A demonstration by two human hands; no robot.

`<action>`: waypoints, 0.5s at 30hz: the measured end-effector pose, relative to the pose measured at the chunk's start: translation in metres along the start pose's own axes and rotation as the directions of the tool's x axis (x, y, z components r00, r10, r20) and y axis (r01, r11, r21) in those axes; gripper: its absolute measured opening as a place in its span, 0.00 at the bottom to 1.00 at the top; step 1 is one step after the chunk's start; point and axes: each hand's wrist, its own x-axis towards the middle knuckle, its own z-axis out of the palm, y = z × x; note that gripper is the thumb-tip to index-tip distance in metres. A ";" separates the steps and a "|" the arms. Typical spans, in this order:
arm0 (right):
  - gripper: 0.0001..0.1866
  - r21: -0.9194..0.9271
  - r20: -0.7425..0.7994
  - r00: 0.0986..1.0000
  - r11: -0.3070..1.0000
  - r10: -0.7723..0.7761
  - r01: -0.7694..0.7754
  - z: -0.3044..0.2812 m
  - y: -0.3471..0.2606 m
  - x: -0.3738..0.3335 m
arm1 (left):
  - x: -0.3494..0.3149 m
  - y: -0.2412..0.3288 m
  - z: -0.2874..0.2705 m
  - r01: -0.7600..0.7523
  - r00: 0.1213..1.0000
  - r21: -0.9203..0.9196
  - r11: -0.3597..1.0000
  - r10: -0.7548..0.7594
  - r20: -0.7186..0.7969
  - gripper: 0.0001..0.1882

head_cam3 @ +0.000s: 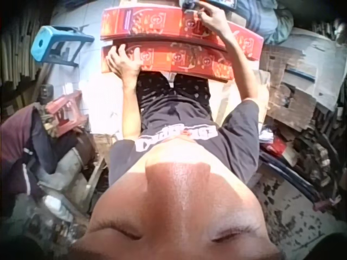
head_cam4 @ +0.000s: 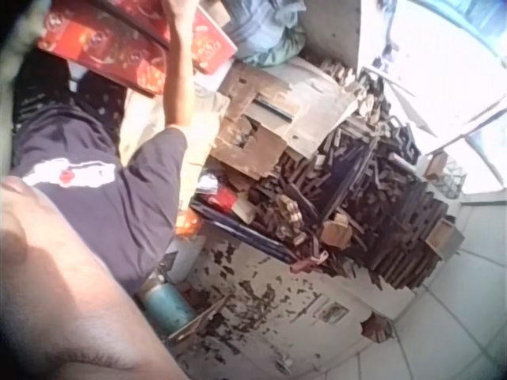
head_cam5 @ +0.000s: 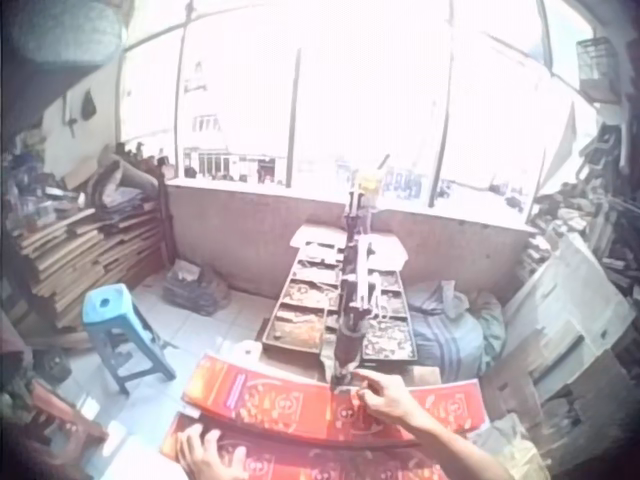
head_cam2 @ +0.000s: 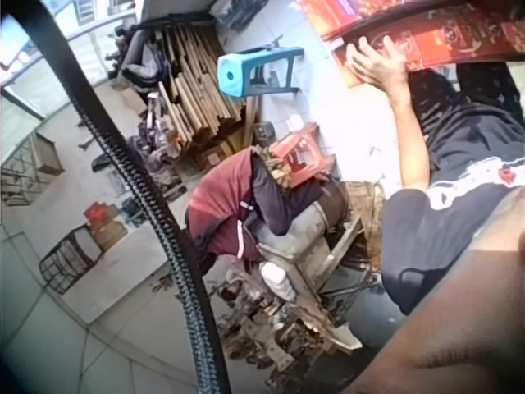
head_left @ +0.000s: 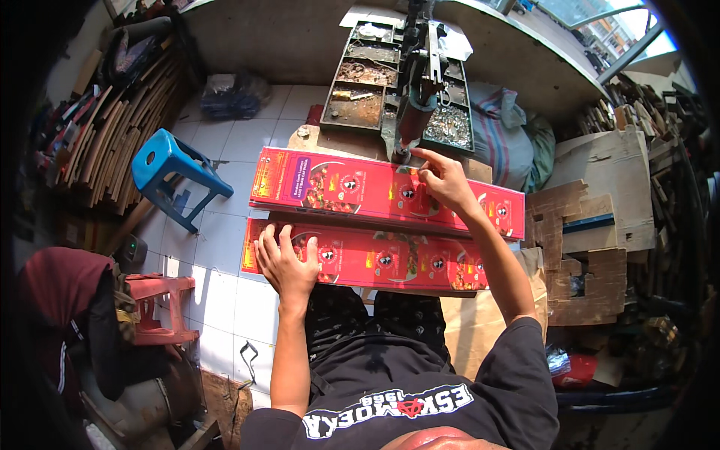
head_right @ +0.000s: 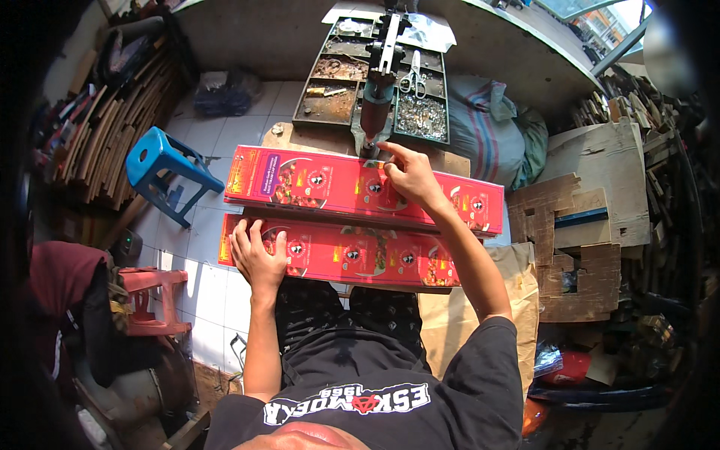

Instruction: The person aligns a grey rectangular component under a manual press machine to punch holes and then picks up and examines red packaging boxes.

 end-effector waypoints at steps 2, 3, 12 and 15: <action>0.24 -0.020 -0.006 1.000 1.000 -0.020 0.020 0.003 0.000 -0.001 | 0.001 0.001 0.000 -0.009 1.000 0.002 1.000 0.009 -0.007 0.26; 0.24 -0.037 -0.005 1.000 0.999 -0.029 0.029 0.003 -0.001 -0.002 | 0.001 0.001 -0.001 -0.007 1.000 0.003 1.000 0.007 -0.007 0.26; 0.24 -0.136 -0.011 0.997 0.988 -0.078 0.076 0.006 -0.014 -0.003 | 0.001 0.001 -0.001 -0.009 1.000 0.010 1.000 0.009 -0.006 0.26; 0.24 -0.193 -0.009 0.994 0.976 -0.109 0.105 0.008 -0.015 -0.001 | 0.001 0.000 0.000 0.001 1.000 0.001 1.000 -0.001 0.008 0.26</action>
